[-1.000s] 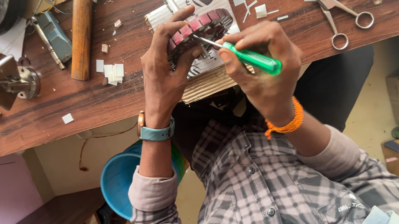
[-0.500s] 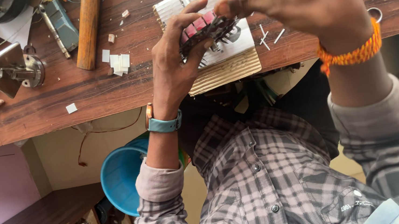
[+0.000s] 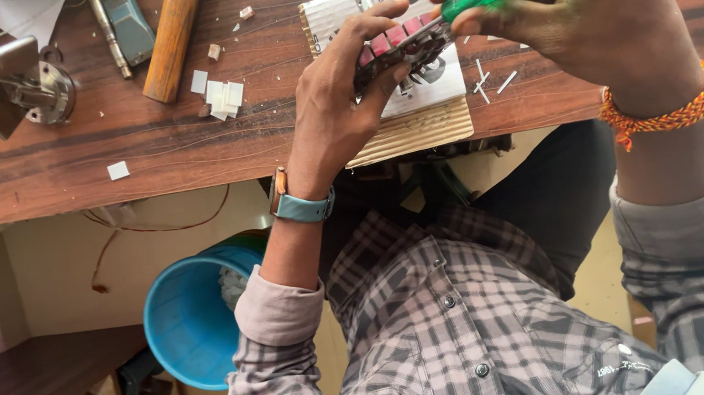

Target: The person works on a motor armature at a workbench, fitting small white wedge pieces into the slots around the rotor and using a green-handled screwdriver to press and adjust them. They rotate the armature to reach different sections, then pick up scissors and cut small strips from a sheet of material.

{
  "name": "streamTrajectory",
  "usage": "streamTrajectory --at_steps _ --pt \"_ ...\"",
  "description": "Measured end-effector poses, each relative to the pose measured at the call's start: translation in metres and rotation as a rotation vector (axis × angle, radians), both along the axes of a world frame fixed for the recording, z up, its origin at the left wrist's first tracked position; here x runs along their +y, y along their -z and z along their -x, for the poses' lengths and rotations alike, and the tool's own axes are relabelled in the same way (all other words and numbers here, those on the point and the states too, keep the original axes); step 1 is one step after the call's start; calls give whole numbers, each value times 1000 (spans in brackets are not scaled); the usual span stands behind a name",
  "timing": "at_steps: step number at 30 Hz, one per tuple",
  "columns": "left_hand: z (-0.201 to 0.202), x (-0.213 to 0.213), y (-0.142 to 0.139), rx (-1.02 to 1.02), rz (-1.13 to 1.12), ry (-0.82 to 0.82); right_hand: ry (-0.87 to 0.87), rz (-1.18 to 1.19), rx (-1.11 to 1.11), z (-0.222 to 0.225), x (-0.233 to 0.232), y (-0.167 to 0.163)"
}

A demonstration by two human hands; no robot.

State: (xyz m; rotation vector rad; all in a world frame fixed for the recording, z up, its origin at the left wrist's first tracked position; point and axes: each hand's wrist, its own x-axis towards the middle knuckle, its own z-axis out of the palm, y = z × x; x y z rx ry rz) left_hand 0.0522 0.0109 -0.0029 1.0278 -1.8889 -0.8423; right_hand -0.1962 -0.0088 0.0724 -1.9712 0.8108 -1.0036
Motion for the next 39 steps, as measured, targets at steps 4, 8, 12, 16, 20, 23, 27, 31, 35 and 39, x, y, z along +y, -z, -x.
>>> streamTrajectory --at_steps 4,8,12,16,20,23,27,31,35,39 --pt "2 -2 5 1 -18 -18 55 -16 19 -5 0 -9" --pt "2 -3 7 -2 52 -18 126 -11 146 -10 3 -19" --pt "3 -5 9 -22 77 -20 -10 109 147 -16 2 -23" --pt "5 -5 9 -52 63 -22 -52 171 251 -16 -3 -31" --pt "5 -2 5 -44 77 -32 -100 143 319 -18 -12 -37" --pt "5 0 1 -41 23 -68 -137 149 270 -19 -13 -34" --pt "7 -1 2 -36 22 -99 -61 228 322 -15 0 -21" --pt "5 -2 8 -7 -29 -80 2 269 334 -16 12 -1" --pt "3 -3 11 52 -11 -57 52 217 215 -17 25 10" --pt "-2 -10 11 133 -11 -1 171 54 -106 -15 28 16"
